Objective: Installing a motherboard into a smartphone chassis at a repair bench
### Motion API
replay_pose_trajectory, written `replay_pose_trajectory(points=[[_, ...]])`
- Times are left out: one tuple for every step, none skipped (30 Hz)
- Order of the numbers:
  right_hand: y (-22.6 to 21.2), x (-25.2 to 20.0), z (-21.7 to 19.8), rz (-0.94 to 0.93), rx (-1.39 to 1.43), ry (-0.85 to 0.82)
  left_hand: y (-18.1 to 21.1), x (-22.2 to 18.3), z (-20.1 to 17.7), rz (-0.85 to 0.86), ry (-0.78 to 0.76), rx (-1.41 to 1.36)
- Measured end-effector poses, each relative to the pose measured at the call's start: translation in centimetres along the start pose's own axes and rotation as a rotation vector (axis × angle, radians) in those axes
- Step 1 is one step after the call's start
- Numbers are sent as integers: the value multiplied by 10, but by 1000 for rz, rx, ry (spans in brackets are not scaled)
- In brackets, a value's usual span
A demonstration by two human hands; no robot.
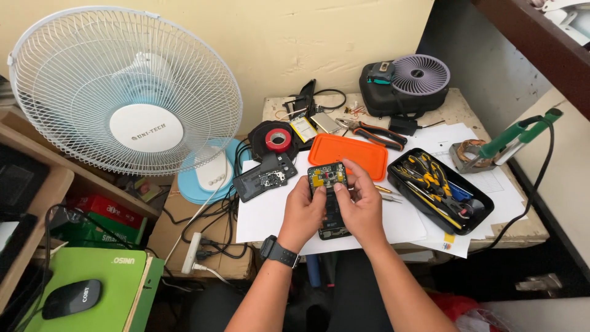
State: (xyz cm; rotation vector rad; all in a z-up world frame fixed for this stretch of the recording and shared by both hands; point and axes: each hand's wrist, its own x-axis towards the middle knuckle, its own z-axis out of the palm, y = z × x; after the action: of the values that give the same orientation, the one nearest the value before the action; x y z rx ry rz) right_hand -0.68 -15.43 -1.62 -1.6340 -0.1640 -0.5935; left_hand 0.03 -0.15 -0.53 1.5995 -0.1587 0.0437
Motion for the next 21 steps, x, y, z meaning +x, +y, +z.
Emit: replay_pose_trajectory(points=[[-2,-1,1,0,0,1,-3,2,-2,0,-1,0],[-5,-1,2,0,5,-3,-6,4,-3,-5,14,-6],[-7,-2,2,0,11,-7,-9,5,-5,-11,28,-12],[-5,-3,1,0,10,-7,-12,6,-5,-11,27,-12],[-2,-4,1,-2,11,-4,-15,7,-6,-16,22,-20],[0,-4,1,-4,13,-2,-17,8,-7,-20,17,-27],[1,-4,0,-4,13,-2,-14,8,-6,-20,17,-28],[2,-3,-1,0,13,-5,-10,7,-6,-35,-4,-57],[3,-3,-2,3,12,-8,-7,7,-5,-49,-25,-87],[3,-1,-2,3,12,-8,-3,6,-5,-49,-24,-88],[3,0,-2,-3,14,-10,0,4,-4,-44,-34,-103],[4,1,-3,-9,15,-12,4,2,-3,-39,-43,-118],[4,1,-2,-10,15,-13,6,2,-2,-39,-43,-119],[3,2,-2,-4,12,-19,8,3,-1,-43,-40,-140],[3,2,-1,3,10,-25,10,3,0,-48,-37,-162],[3,2,-1,3,10,-26,12,3,1,-48,-36,-163],[2,2,-2,10,12,-30,14,3,1,-69,-24,-203],[2,2,-2,17,14,-34,16,3,2,-90,-12,-242],[1,2,-2,17,14,-34,15,4,1,-90,-11,-243],[0,1,-1,22,18,-37,15,5,-1,-105,-7,-272],[-2,1,-1,27,22,-39,14,6,-2,-120,-2,-300]])
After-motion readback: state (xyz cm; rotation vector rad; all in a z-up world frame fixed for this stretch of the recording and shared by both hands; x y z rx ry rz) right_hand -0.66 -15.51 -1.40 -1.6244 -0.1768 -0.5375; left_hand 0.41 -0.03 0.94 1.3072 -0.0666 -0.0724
